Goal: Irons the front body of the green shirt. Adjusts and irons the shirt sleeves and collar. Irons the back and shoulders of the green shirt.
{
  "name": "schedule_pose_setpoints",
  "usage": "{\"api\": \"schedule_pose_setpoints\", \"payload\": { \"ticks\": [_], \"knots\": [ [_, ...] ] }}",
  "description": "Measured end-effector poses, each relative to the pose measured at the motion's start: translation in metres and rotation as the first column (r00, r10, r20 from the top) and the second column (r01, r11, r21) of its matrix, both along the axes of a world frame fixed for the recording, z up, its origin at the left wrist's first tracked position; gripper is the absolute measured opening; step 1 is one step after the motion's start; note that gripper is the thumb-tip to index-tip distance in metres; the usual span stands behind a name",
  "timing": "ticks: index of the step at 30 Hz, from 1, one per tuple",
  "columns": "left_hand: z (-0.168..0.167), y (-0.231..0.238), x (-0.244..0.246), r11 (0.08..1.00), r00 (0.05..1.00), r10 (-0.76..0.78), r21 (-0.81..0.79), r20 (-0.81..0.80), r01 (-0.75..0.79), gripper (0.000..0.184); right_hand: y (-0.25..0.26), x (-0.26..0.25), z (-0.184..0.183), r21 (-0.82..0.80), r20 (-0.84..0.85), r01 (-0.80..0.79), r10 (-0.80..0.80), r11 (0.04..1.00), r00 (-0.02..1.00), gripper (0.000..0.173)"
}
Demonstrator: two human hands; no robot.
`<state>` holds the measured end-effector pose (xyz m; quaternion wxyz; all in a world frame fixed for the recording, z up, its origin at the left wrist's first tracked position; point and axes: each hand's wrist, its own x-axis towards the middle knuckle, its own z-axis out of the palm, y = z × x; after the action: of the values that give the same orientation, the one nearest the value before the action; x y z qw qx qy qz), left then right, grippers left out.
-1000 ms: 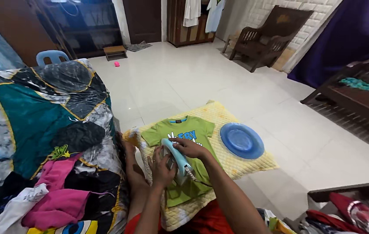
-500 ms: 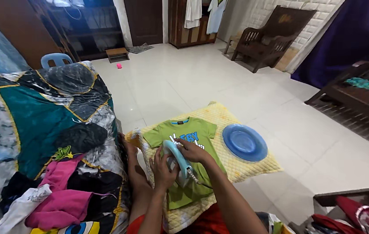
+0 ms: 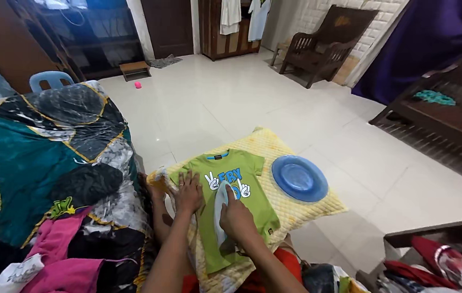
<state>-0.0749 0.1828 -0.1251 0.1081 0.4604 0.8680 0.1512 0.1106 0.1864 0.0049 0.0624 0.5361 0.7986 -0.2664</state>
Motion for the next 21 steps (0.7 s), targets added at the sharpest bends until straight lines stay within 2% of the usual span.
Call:
{"api": "schedule_pose_setpoints", "payload": {
  "ticks": [4, 7, 11, 16, 18, 21],
  "knots": [
    [-0.003, -0.002, 0.004, 0.999, 0.999, 0.031, 0.008, -0.021, -0.031, 0.054, 0.025, -0.017, 0.001, 0.006, -0.037, 0.052, -0.051, 0.999, 0.998, 0.075],
    [-0.004, -0.003, 0.003, 1.000, 0.999, 0.029, -0.004, -0.019, -0.029, 0.054, 0.031, -0.015, 0.006, 0.024, 0.018, 0.025, -0.025, 0.999, 1.000, 0.078],
    [-0.004, -0.004, 0.002, 0.999, 1.000, 0.025, 0.020, -0.014, -0.025, 0.053, 0.007, 0.025, 0.011, 0.024, 0.097, -0.003, 0.001, 1.000, 0.995, 0.076],
    [-0.008, -0.003, 0.001, 0.999, 0.999, 0.026, 0.037, -0.027, -0.025, 0.054, -0.023, 0.085, 0.021, -0.009, 0.206, 0.077, -0.074, 0.997, 0.976, 0.072],
    [-0.009, -0.002, 0.001, 0.999, 0.999, 0.025, 0.035, -0.025, -0.024, 0.054, -0.018, 0.093, 0.023, -0.013, 0.217, 0.105, -0.100, 0.994, 0.971, 0.070],
    [-0.006, -0.003, 0.000, 1.000, 0.999, 0.019, 0.019, -0.032, -0.018, 0.054, 0.012, 0.083, 0.022, 0.019, 0.147, 0.156, -0.157, 0.988, 0.977, 0.070]
  ]
}}
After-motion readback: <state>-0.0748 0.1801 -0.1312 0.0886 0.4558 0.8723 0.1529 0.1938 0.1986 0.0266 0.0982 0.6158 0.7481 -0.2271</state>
